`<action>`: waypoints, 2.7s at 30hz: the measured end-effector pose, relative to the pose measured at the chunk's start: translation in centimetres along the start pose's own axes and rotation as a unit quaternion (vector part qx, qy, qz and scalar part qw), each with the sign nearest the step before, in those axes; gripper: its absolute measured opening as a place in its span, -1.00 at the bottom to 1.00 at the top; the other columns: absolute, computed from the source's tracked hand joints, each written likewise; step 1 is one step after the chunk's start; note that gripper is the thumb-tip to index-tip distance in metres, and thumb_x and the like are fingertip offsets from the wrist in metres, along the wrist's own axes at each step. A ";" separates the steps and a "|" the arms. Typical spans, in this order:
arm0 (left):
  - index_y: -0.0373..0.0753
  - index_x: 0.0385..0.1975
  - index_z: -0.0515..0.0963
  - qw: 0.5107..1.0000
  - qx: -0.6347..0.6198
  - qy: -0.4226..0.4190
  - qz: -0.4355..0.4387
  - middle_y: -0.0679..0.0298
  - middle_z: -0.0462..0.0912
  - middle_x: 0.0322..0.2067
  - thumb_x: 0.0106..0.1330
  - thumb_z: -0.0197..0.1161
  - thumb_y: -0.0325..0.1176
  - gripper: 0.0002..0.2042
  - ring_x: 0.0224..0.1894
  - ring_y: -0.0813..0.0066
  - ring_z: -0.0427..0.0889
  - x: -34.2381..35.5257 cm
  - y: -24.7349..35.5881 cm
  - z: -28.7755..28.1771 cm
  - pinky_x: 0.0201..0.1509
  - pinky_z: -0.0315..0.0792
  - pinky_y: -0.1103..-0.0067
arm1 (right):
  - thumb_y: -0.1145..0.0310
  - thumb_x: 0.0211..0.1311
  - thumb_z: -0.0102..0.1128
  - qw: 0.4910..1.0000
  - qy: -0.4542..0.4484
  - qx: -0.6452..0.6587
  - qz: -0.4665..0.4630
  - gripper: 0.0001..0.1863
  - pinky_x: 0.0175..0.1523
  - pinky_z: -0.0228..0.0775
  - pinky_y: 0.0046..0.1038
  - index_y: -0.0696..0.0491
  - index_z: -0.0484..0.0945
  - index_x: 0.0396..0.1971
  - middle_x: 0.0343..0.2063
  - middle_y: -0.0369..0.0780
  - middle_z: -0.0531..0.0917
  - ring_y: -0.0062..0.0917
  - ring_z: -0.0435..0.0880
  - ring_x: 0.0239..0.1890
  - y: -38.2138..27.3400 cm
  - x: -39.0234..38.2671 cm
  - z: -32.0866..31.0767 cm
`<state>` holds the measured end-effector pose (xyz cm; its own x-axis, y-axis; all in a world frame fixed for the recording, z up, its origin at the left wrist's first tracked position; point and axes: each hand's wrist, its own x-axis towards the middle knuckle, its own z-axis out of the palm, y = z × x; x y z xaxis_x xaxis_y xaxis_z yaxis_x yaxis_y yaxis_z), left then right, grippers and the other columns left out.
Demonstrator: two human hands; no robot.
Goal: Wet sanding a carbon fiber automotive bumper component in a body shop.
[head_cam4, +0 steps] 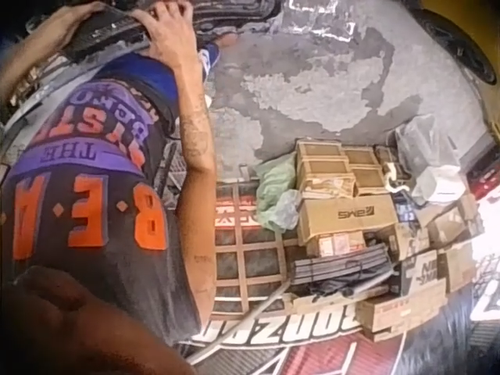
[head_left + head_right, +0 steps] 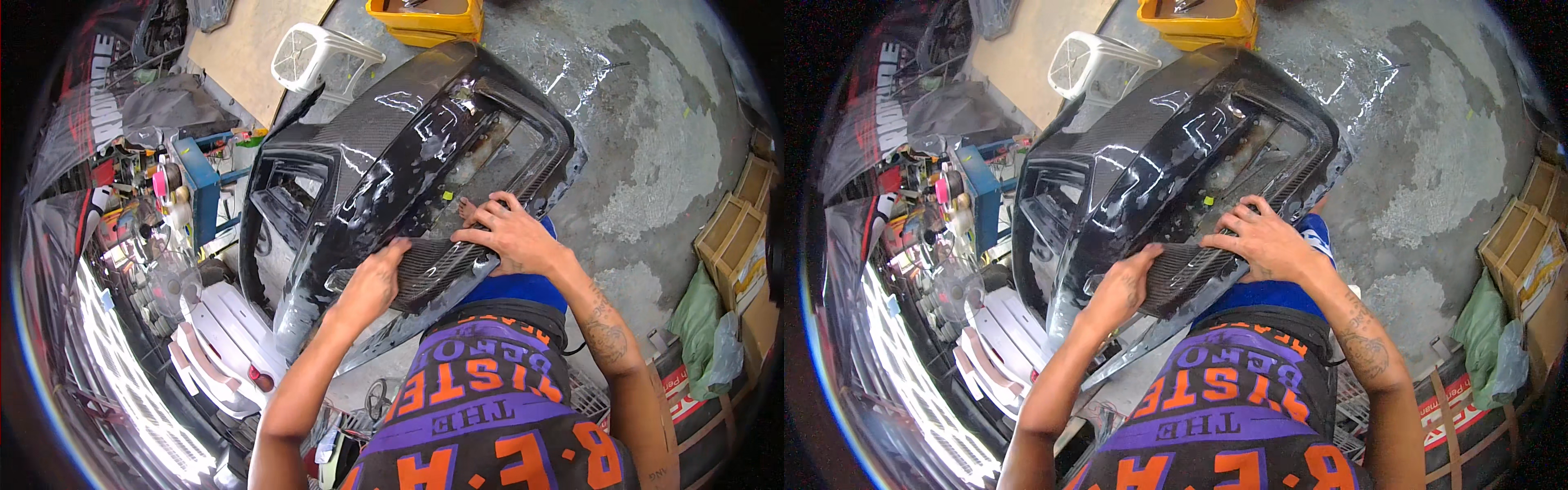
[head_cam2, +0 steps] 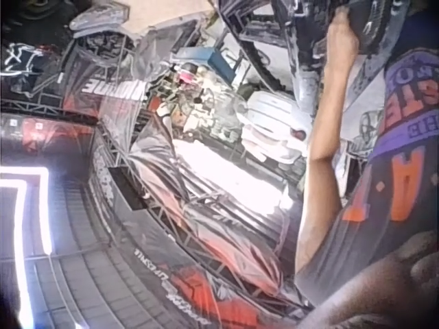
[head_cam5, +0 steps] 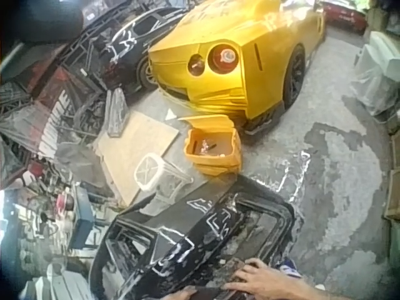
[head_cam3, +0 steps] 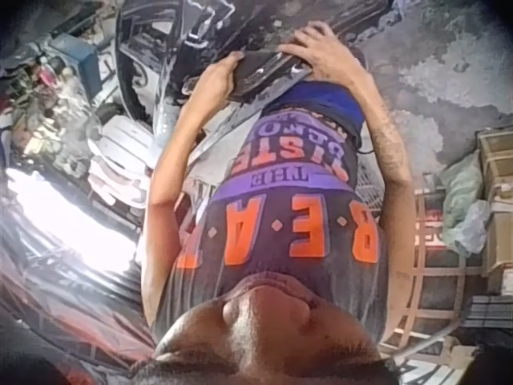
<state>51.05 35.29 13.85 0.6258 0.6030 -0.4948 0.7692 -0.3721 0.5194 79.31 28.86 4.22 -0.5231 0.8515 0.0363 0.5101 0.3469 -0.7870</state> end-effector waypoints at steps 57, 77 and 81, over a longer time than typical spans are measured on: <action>-0.38 0.08 0.51 0.987 0.148 0.055 -0.039 -0.05 0.59 0.12 0.22 0.11 -0.71 -0.60 0.19 -0.03 0.56 -3.9 3.2 -0.3 0.30 0.46 0.28 | 0.24 -0.35 0.61 1.000 0.000 0.024 0.000 -0.14 0.45 0.04 -0.13 -0.26 0.53 0.17 -0.10 -0.30 0.56 -0.30 0.48 0.15 -0.2 -0.2 -0.2; -0.40 0.18 0.45 0.992 -0.013 -0.044 -0.120 -0.15 0.61 0.07 0.24 0.01 -0.70 -0.54 0.14 -0.12 0.60 1.9 1.7 0.2 0.27 0.49 0.24 | 0.26 -0.27 0.54 0.999 -0.017 0.032 0.026 -0.22 0.45 0.03 -0.09 -0.28 0.56 0.16 -0.04 -0.31 0.58 -0.30 0.40 0.30 -0.8 0.2 -0.3; -0.43 0.13 0.43 0.998 -0.012 0.005 -0.067 -0.16 0.59 0.08 0.17 -0.02 -0.73 -0.54 0.10 -0.15 0.60 -2.8 1.2 -1.2 0.28 0.47 0.24 | 0.22 -0.28 0.55 0.999 -0.026 0.029 0.020 -0.21 0.45 0.03 -0.10 -0.28 0.55 0.16 -0.06 -0.30 0.58 -0.29 0.43 0.26 -0.5 -0.2 -0.4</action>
<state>50.05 34.05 16.66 0.5155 0.6537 -0.5539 0.8427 -0.2696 0.4660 79.41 28.69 4.86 -0.5384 0.8422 -0.0266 0.4921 0.2887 -0.8213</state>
